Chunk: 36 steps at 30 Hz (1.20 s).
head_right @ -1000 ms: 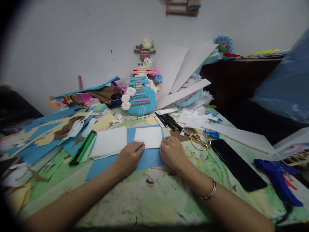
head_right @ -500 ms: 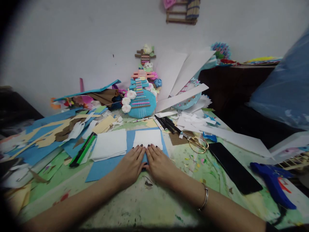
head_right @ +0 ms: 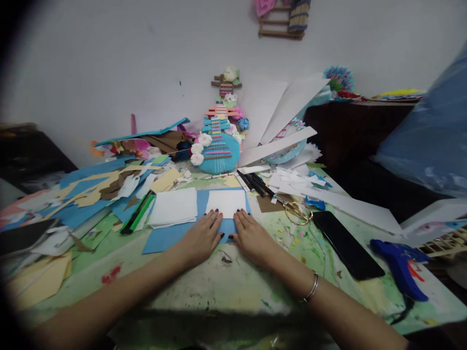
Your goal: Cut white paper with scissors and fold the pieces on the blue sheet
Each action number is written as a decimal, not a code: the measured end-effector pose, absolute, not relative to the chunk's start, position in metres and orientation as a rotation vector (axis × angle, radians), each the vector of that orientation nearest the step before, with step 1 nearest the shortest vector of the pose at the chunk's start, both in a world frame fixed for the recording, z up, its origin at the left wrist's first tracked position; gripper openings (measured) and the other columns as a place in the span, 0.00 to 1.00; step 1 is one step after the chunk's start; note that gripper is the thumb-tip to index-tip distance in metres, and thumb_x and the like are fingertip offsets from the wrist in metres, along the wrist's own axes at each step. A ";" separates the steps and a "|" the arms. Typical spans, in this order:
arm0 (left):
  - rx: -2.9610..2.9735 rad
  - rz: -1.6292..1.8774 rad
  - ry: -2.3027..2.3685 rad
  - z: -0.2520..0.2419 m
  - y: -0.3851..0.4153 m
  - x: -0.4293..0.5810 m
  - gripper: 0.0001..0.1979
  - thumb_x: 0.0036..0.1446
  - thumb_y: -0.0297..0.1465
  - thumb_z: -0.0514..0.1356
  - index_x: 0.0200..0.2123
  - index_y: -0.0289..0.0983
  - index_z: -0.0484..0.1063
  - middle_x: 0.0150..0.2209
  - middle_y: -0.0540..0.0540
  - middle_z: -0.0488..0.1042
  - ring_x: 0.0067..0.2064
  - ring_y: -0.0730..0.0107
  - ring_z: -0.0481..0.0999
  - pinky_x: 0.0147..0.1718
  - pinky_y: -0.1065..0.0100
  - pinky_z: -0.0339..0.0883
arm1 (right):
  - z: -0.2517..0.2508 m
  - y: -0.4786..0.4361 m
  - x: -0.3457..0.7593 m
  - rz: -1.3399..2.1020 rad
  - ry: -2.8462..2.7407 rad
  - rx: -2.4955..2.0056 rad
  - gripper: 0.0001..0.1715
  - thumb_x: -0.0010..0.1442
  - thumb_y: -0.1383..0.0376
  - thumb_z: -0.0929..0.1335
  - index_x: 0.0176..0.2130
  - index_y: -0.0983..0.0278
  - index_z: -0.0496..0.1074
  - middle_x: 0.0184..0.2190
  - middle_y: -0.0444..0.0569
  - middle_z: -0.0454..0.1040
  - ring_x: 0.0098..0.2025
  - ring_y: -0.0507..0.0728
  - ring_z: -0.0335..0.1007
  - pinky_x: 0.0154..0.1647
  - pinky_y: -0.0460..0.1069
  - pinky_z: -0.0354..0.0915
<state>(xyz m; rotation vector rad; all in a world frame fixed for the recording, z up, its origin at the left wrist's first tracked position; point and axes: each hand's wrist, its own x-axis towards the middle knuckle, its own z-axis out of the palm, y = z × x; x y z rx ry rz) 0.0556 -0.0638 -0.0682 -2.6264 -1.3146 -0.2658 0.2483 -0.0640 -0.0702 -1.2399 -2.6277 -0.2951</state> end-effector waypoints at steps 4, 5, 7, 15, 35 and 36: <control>-2.617 -0.324 -1.351 -0.068 -0.066 0.053 0.25 0.62 0.36 0.46 0.58 0.25 0.58 0.59 0.28 0.60 0.61 0.50 0.57 0.56 0.52 0.55 | -0.073 -0.064 0.249 -0.232 -2.580 -1.258 0.29 0.65 0.61 0.58 0.58 0.79 0.59 0.58 0.69 0.60 0.63 0.65 0.51 0.61 0.60 0.56; -2.611 -0.333 -1.361 -0.068 -0.066 0.053 0.25 0.62 0.36 0.47 0.58 0.26 0.58 0.59 0.29 0.60 0.61 0.49 0.57 0.56 0.51 0.55 | -0.073 -0.065 0.249 -0.225 -2.576 -1.261 0.29 0.65 0.62 0.59 0.58 0.79 0.59 0.58 0.68 0.60 0.63 0.65 0.51 0.61 0.59 0.56; -2.605 -0.339 -1.386 -0.067 -0.067 0.052 0.26 0.62 0.37 0.47 0.58 0.28 0.58 0.59 0.30 0.60 0.61 0.49 0.57 0.55 0.51 0.55 | -0.072 -0.065 0.251 -0.231 -2.582 -1.288 0.29 0.64 0.62 0.59 0.58 0.80 0.59 0.58 0.68 0.60 0.62 0.65 0.52 0.61 0.59 0.56; -2.640 -0.316 -1.444 -0.063 -0.068 0.053 0.26 0.62 0.37 0.46 0.59 0.28 0.56 0.60 0.31 0.59 0.61 0.47 0.56 0.56 0.50 0.53 | -0.069 -0.063 0.263 -0.222 -2.592 -1.337 0.28 0.65 0.64 0.57 0.58 0.79 0.60 0.58 0.67 0.61 0.61 0.64 0.55 0.60 0.59 0.57; -2.569 -0.338 -1.437 -0.063 -0.072 0.051 0.27 0.61 0.39 0.46 0.59 0.27 0.57 0.59 0.33 0.61 0.59 0.49 0.61 0.55 0.53 0.57 | -0.081 -0.057 0.261 -0.287 -2.492 -1.376 0.25 0.64 0.64 0.58 0.55 0.76 0.65 0.56 0.63 0.65 0.58 0.64 0.60 0.57 0.59 0.62; -2.572 -0.340 -1.429 -0.063 -0.073 0.050 0.28 0.61 0.38 0.46 0.58 0.26 0.58 0.58 0.32 0.62 0.59 0.49 0.61 0.55 0.54 0.57 | -0.082 -0.057 0.261 -0.290 -2.488 -1.372 0.25 0.64 0.64 0.58 0.56 0.76 0.65 0.56 0.62 0.64 0.58 0.64 0.60 0.57 0.59 0.62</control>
